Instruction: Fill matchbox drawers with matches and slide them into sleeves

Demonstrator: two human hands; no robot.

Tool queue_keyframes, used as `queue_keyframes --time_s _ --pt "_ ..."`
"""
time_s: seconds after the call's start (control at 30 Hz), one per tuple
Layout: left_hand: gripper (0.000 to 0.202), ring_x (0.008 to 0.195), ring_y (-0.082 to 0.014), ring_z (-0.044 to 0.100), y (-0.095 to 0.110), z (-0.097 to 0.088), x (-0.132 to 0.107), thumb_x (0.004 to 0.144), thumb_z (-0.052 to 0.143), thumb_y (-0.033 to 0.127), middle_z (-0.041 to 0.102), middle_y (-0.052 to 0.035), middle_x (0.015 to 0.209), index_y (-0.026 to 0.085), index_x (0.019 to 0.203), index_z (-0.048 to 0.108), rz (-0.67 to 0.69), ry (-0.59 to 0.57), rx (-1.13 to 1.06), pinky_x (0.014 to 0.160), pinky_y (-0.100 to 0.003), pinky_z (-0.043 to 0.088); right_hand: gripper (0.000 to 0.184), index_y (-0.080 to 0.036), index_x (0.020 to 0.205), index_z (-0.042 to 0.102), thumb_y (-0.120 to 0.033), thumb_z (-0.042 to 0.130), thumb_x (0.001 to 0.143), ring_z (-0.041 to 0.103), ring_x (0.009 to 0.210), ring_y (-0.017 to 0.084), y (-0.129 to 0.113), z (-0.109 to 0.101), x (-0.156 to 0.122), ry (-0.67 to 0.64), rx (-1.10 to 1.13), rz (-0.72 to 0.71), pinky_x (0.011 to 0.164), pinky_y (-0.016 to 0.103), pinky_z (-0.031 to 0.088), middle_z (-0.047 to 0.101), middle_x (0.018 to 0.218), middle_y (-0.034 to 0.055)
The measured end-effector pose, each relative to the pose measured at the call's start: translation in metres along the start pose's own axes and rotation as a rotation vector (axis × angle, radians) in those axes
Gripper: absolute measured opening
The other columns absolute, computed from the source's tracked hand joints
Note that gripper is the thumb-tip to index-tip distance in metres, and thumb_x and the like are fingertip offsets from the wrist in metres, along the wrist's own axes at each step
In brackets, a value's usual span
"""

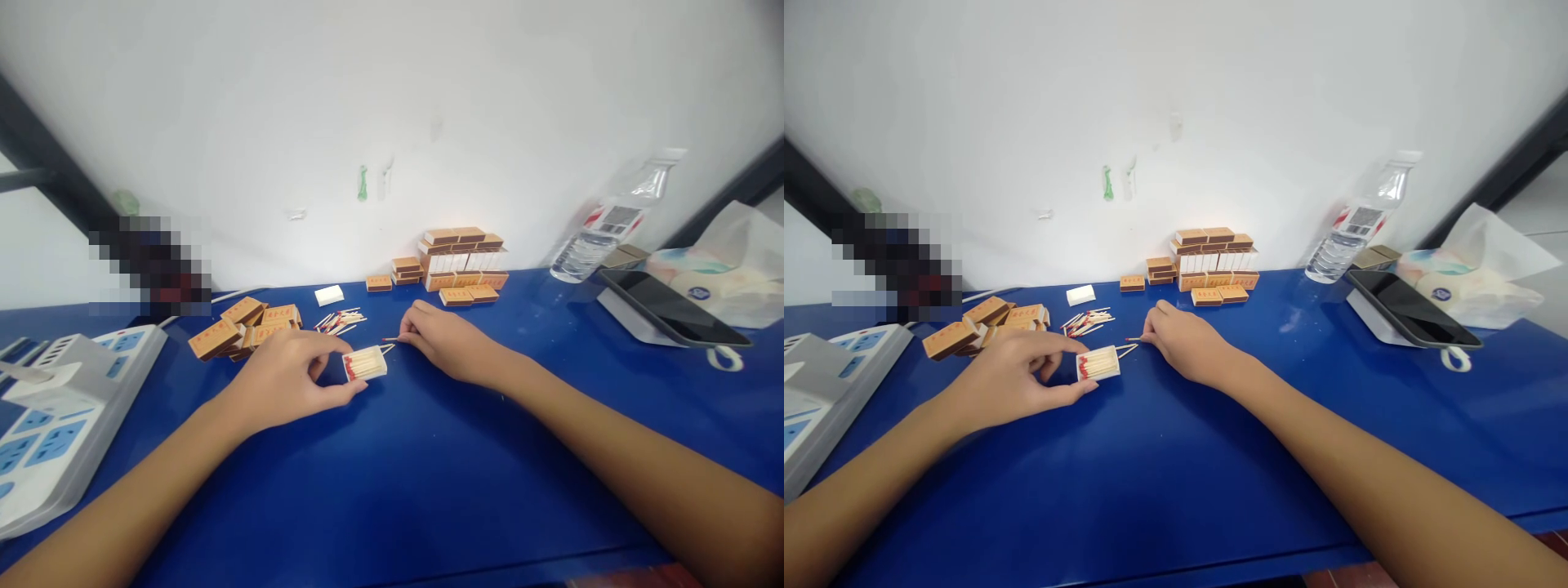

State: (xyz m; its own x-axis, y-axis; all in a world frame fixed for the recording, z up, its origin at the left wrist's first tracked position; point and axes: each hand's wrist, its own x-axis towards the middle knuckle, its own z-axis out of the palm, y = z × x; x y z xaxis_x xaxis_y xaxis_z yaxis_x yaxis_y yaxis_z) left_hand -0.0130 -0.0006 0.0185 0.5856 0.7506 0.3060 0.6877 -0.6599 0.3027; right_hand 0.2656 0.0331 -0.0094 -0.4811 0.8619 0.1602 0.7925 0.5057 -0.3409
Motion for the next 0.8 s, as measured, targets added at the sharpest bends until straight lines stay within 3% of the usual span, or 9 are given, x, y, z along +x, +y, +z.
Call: queue_keyframes --time_s 0.17,0.33,0.53,0.67,0.8 --pt "0.035 0.049 -0.009 0.047 -0.001 0.001 0.001 0.083 0.079 0.049 0.052 0.0074 0.054 0.022 0.105 0.08 0.014 0.037 0.002 0.053 -0.024 0.033 0.012 -0.02 0.098 0.057 -0.026 0.05 0.106 0.059 0.084 0.02 0.002 -0.001 0.001 0.054 -0.01 0.012 0.074 0.033 0.044 0.061 0.107 0.0075" --pt "0.031 0.048 -0.0087 0.047 -0.002 0.006 0.001 0.084 0.078 0.045 0.053 0.007 0.054 0.022 0.104 0.081 0.049 -0.005 0.039 0.052 -0.024 0.032 0.013 -0.021 0.095 0.055 -0.025 0.05 0.106 0.057 0.085 0.018 -0.019 -0.015 -0.004 0.212 0.128 -0.128 0.076 0.032 0.044 0.061 0.101 0.0054" --pt "0.031 0.048 -0.0089 0.047 -0.002 0.007 0.0 0.084 0.078 0.045 0.054 0.0063 0.054 0.02 0.102 0.081 0.065 0.055 0.05 0.052 -0.024 0.032 0.01 -0.019 0.101 0.058 -0.023 0.051 0.107 0.057 0.081 0.016 -0.051 -0.012 -0.016 0.074 0.116 -0.164 0.072 0.031 0.043 0.06 0.106 0.0049" --pt "0.032 0.048 -0.0089 0.047 0.0 0.007 0.0 0.086 0.077 0.047 0.054 0.0062 0.054 0.02 0.102 0.081 0.094 0.072 0.049 0.052 -0.024 0.032 0.008 -0.018 0.103 0.059 -0.02 0.052 0.106 0.059 0.082 0.016 -0.053 -0.003 -0.016 0.015 0.09 -0.163 0.071 0.031 0.044 0.061 0.107 0.0048" --pt "0.03 0.048 -0.0087 0.047 0.0 0.006 0.0 0.086 0.078 0.046 0.053 0.0067 0.054 0.02 0.1 0.081 0.102 0.09 0.049 0.052 -0.024 0.032 0.009 -0.018 0.103 0.061 -0.023 0.054 0.106 0.058 0.08 0.015 -0.048 -0.005 -0.015 0.068 0.11 -0.198 0.07 0.03 0.043 0.06 0.104 0.004"
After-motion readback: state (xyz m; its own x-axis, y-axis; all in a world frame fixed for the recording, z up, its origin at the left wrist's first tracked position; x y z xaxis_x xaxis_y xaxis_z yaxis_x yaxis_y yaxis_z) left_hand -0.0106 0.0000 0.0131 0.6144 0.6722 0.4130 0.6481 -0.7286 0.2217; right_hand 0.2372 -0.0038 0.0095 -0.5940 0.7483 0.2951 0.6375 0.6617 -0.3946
